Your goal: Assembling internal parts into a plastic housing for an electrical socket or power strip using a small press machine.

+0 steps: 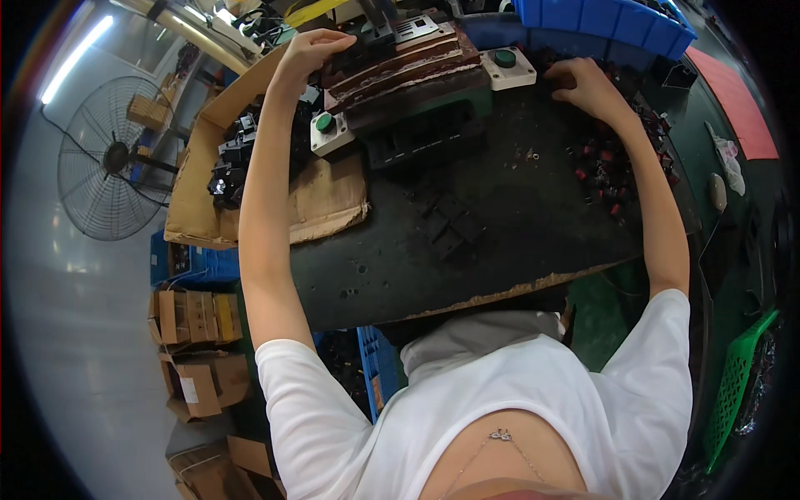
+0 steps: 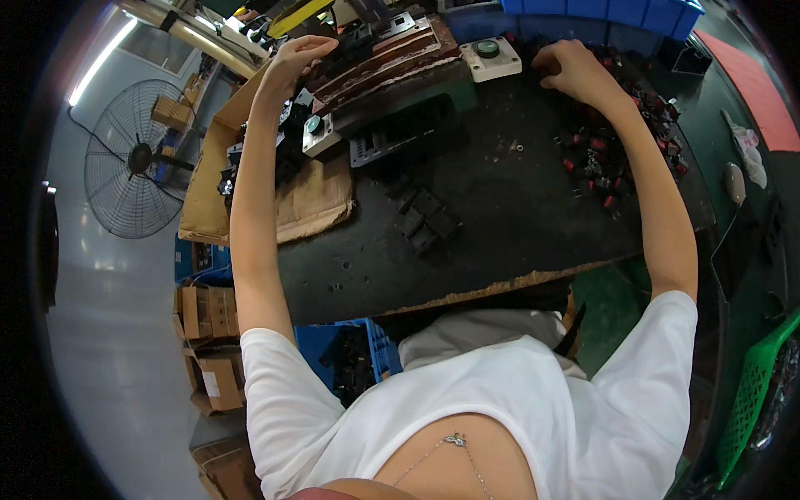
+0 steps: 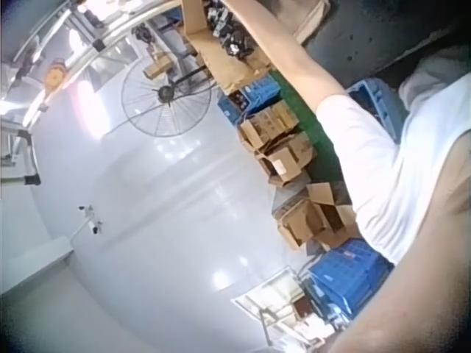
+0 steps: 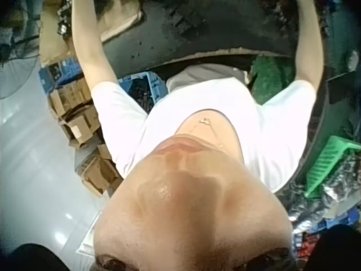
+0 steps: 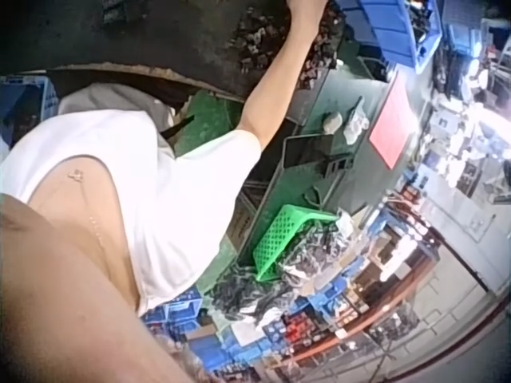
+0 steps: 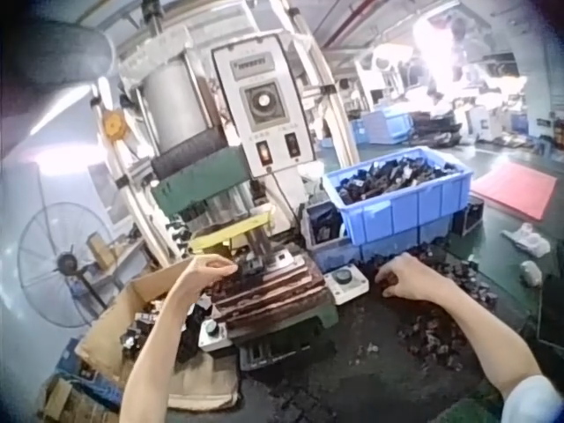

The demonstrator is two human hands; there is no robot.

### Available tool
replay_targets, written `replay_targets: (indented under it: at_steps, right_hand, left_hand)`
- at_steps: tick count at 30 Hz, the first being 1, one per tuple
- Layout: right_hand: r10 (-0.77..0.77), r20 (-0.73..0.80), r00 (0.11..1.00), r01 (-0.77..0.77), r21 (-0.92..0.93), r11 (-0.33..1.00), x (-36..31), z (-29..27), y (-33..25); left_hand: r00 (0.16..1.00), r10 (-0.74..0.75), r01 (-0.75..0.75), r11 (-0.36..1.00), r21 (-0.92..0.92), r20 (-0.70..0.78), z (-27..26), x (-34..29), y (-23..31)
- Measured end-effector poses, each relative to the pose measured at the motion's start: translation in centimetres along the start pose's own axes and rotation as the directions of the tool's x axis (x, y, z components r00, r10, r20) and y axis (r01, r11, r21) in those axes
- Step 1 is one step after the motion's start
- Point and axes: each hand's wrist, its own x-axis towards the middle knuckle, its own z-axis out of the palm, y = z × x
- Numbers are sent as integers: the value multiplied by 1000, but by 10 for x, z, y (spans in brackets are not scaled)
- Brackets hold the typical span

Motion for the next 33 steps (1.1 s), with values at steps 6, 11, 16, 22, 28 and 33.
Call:
replay_targets:
  at_steps: [6, 11, 16, 22, 28, 33]
  right_hand:
    - [26, 46, 999, -28, 44, 999, 0, -3, -1]
    - [-26, 103, 994, -8, 319, 948, 3, -5, 1]
    - [30, 158, 987, -104, 487, 867, -1, -18, 2]
    - [-32, 128, 991, 5, 205, 979, 2, -10, 3]
    - [-140, 109, 984, 111, 234, 966, -5, 5, -43]
    - [-243, 158, 957, 198, 258, 946, -11, 31, -60]
  left_hand:
    - [980, -198, 195, 976, -100, -18, 4, -4, -5]
    - [910, -95, -122, 869, -479, -404, 8, -35, -17]
    - [872, -66, -69, 964, -257, -484, 11, -93, -7]
    - [931, 196, -138, 970, 200, -307, 28, -148, -19]
    - [916, 354, -232, 851, 472, -188, 31, -155, -29]
    - [902, 392, -246, 811, 531, -181, 36, -157, -33]
